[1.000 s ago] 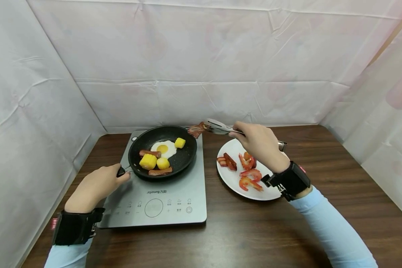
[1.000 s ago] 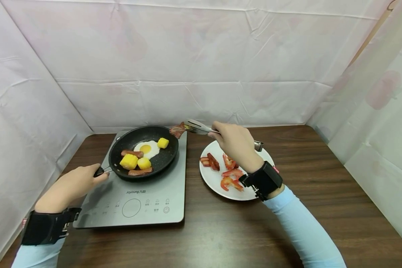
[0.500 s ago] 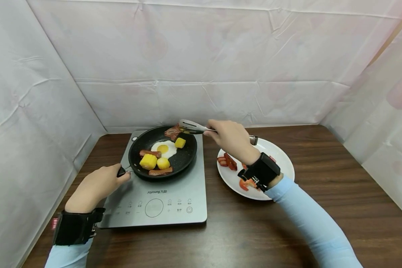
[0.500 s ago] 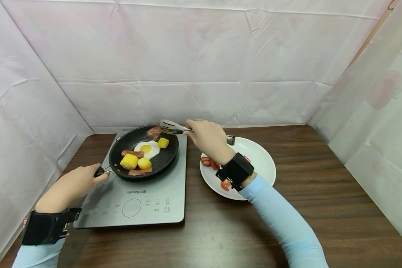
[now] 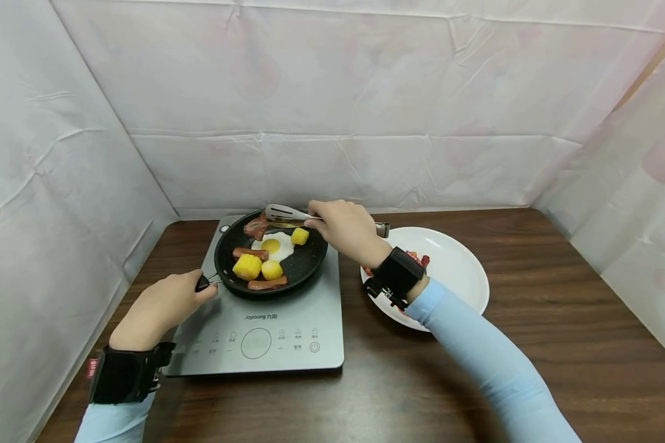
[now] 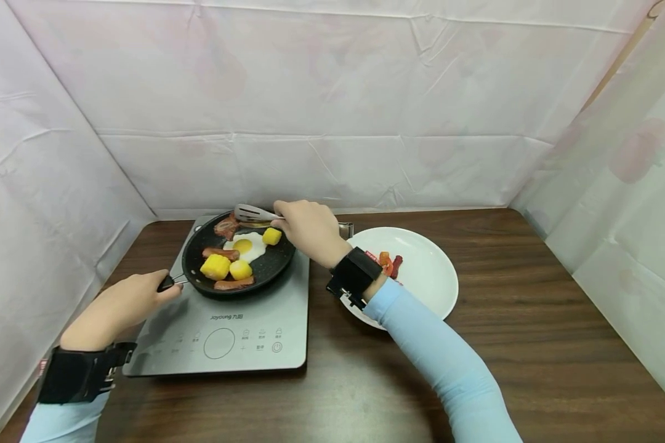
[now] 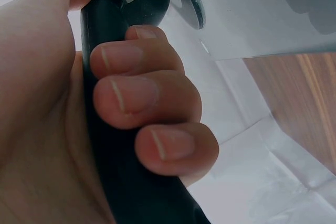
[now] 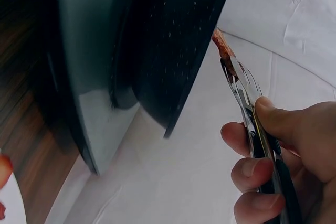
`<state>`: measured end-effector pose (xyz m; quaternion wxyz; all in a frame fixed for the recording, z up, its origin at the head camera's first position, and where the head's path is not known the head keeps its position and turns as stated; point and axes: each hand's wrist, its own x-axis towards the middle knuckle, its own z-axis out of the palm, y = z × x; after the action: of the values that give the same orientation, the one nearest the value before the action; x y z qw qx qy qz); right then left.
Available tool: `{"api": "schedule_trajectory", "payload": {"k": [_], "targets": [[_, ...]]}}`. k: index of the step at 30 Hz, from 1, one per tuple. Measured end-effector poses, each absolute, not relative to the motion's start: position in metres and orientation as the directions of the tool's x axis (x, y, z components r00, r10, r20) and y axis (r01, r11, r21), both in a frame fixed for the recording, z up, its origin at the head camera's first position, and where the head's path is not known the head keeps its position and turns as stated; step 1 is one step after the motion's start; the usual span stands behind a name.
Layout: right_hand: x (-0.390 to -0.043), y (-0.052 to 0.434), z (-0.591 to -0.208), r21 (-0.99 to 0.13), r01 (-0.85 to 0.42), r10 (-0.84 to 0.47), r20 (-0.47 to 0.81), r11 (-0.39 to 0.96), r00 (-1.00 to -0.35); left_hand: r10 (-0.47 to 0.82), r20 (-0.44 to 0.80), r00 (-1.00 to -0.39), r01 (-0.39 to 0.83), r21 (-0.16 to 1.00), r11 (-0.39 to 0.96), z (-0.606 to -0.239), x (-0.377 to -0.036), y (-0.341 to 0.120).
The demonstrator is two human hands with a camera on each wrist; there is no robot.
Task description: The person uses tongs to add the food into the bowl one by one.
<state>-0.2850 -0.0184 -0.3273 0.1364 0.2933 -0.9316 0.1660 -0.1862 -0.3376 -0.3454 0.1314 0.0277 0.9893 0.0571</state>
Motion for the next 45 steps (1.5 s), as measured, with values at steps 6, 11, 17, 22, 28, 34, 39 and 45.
{"api": "schedule_trajectory", "payload": {"k": [6,11,17,22,28,34,39,45], "targets": [[-0.287,-0.028,-0.331,-0.236,-0.600,-0.512,0.343,0.764,-0.787,0.075,-0.254,-0.964,0.045,0.122,0.991,-0.345,-0.186,-0.336],[-0.287,-0.034,-0.333,-0.256,-0.593,-0.504,0.339,0.763,-0.794,0.064,-0.257,-0.964,0.035,0.116,0.993,-0.345,-0.185,-0.335],[-0.285,-0.043,-0.332,-0.288,-0.580,-0.494,0.320,0.762,-0.808,0.059,-0.259,-0.964,0.030,0.114,0.993,-0.344,-0.185,-0.336],[-0.284,-0.047,-0.335,-0.255,-0.569,-0.490,0.311,0.782,-0.814,0.054,-0.264,-0.963,0.024,0.115,0.993,-0.345,-0.186,-0.335],[-0.283,-0.045,-0.339,-0.198,-0.532,-0.466,0.298,0.823,-0.833,0.058,-0.259,-0.964,0.029,0.116,0.993,-0.345,-0.186,-0.335],[-0.282,-0.045,-0.340,-0.200,-0.486,-0.432,0.260,0.851,-0.864,0.052,-0.269,-0.962,0.023,0.109,0.994,-0.344,-0.185,-0.335],[-0.282,-0.046,-0.340,-0.200,-0.464,-0.413,0.248,0.863,-0.876,0.054,-0.268,-0.962,0.023,0.117,0.993,-0.344,-0.184,-0.335],[-0.282,-0.045,-0.340,-0.196,-0.450,-0.406,0.228,0.871,-0.885,0.059,-0.258,-0.964,0.029,0.118,0.993,-0.344,-0.185,-0.335]]}}
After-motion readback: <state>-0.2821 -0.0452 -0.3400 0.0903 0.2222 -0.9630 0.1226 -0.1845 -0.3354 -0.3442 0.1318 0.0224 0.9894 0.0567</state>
